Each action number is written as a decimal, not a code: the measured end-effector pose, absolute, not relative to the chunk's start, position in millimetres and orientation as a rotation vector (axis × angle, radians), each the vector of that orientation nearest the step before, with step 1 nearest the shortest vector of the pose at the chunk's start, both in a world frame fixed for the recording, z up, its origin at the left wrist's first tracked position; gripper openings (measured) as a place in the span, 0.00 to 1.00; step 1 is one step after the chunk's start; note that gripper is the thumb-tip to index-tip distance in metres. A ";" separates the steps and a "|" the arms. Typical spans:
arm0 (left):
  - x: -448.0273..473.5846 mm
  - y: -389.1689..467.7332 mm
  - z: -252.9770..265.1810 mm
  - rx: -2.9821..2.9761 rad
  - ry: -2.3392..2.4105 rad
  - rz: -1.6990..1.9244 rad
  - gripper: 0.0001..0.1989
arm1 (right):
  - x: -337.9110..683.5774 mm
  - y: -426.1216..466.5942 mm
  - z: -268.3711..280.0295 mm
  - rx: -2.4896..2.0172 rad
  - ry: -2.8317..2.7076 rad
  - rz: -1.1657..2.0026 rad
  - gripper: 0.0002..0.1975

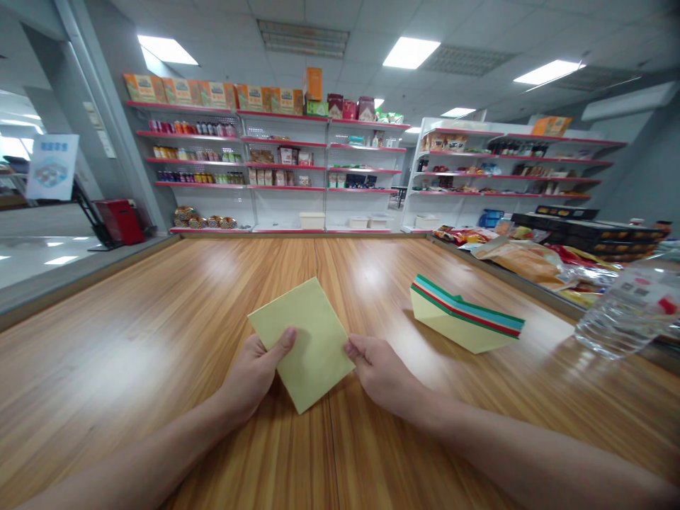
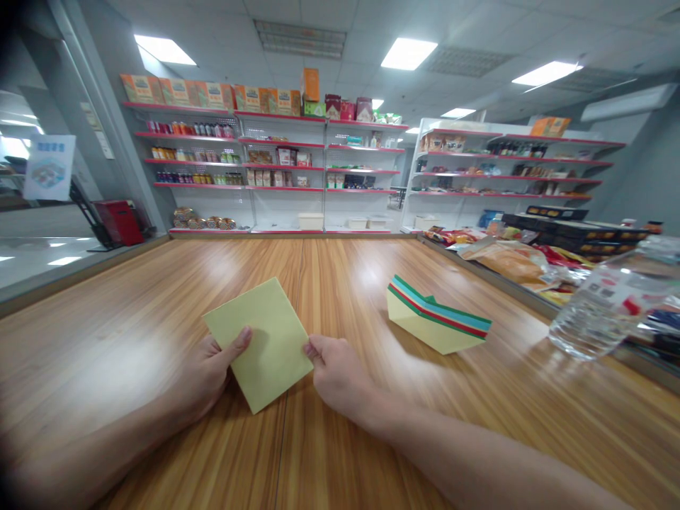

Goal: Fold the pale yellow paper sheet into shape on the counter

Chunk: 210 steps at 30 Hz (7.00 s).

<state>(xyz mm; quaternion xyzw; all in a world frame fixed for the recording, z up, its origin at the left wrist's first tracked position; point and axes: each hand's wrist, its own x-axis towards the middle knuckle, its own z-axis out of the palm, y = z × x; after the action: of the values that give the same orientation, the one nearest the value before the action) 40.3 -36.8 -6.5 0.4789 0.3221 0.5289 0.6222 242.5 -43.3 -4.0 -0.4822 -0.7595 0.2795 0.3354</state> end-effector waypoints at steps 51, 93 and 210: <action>36.5 -44.4 2.1 1.211 0.742 0.876 0.16 | 234.1 -49.8 -2.7 -1.183 -1.847 1.066 0.20; 26.8 -34.8 13.0 0.926 0.556 0.976 0.24 | 243.4 -30.9 -5.9 -1.191 -1.400 1.041 0.17; 37.5 -43.1 4.2 1.856 1.148 0.896 0.19 | 240.0 -50.9 4.0 -1.037 -2.208 0.897 0.18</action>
<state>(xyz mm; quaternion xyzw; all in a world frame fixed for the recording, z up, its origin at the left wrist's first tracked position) 37.5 -43.1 4.2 0.7274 0.4497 0.3511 0.3813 240.0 -50.9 4.0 -0.3842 -0.8185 0.3326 0.2678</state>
